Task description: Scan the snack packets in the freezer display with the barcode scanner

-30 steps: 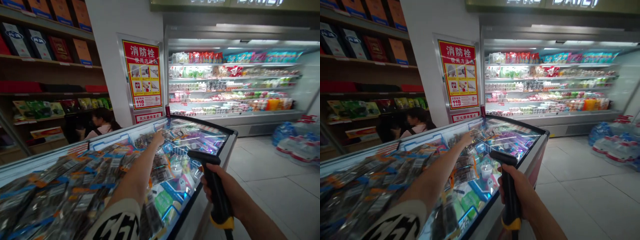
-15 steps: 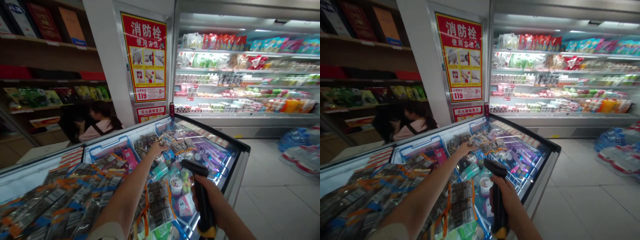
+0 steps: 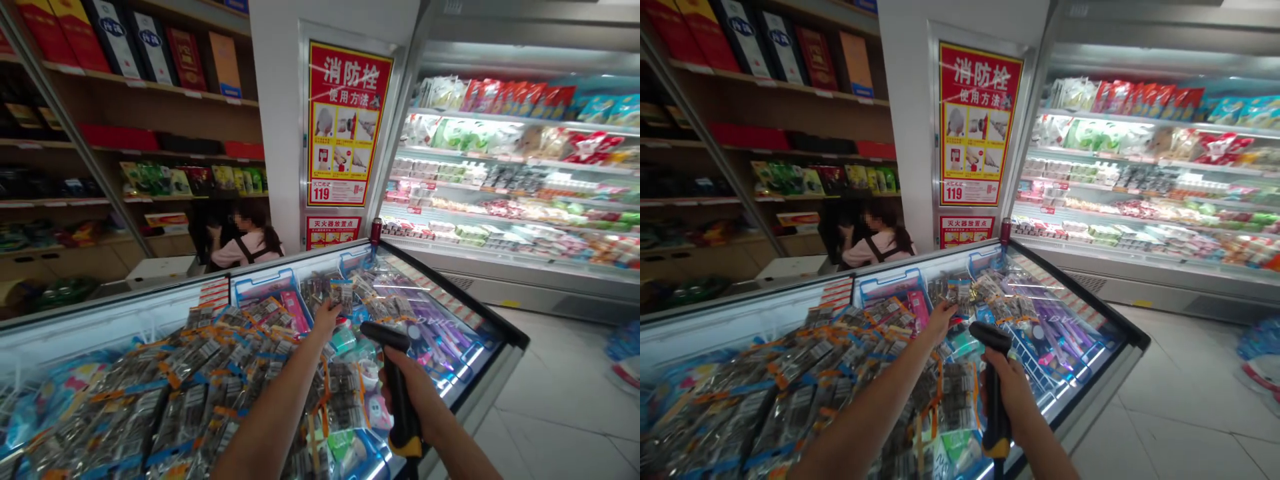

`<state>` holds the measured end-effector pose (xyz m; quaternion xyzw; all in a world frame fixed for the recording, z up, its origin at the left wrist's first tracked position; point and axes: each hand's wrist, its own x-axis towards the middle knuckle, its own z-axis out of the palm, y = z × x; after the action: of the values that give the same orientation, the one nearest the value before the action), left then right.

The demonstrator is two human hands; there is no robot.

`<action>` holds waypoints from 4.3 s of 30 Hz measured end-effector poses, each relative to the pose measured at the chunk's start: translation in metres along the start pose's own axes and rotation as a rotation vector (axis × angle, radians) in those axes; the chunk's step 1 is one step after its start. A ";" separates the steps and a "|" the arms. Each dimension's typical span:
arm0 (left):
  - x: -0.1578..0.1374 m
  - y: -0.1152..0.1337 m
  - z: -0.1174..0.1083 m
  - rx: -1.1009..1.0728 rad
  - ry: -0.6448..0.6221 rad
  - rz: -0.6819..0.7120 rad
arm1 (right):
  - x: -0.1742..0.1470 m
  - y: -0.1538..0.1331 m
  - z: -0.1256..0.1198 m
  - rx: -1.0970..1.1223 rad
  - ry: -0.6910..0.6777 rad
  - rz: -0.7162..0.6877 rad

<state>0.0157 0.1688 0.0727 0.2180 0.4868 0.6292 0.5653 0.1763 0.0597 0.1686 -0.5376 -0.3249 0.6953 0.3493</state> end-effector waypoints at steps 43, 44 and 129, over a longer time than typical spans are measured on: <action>-0.076 0.010 0.023 -0.119 0.069 -0.038 | -0.123 0.028 -0.017 -0.024 0.067 0.105; -0.076 0.010 0.024 -0.125 0.066 -0.035 | -0.124 0.027 -0.017 -0.031 0.066 0.108; -0.261 -0.020 -0.007 0.143 0.371 -0.223 | 0.157 -0.034 -0.073 -1.083 -0.205 -0.344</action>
<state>0.0891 -0.0768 0.1246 0.0827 0.6469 0.5562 0.5151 0.2246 0.2146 0.0996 -0.5092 -0.7494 0.4115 0.0992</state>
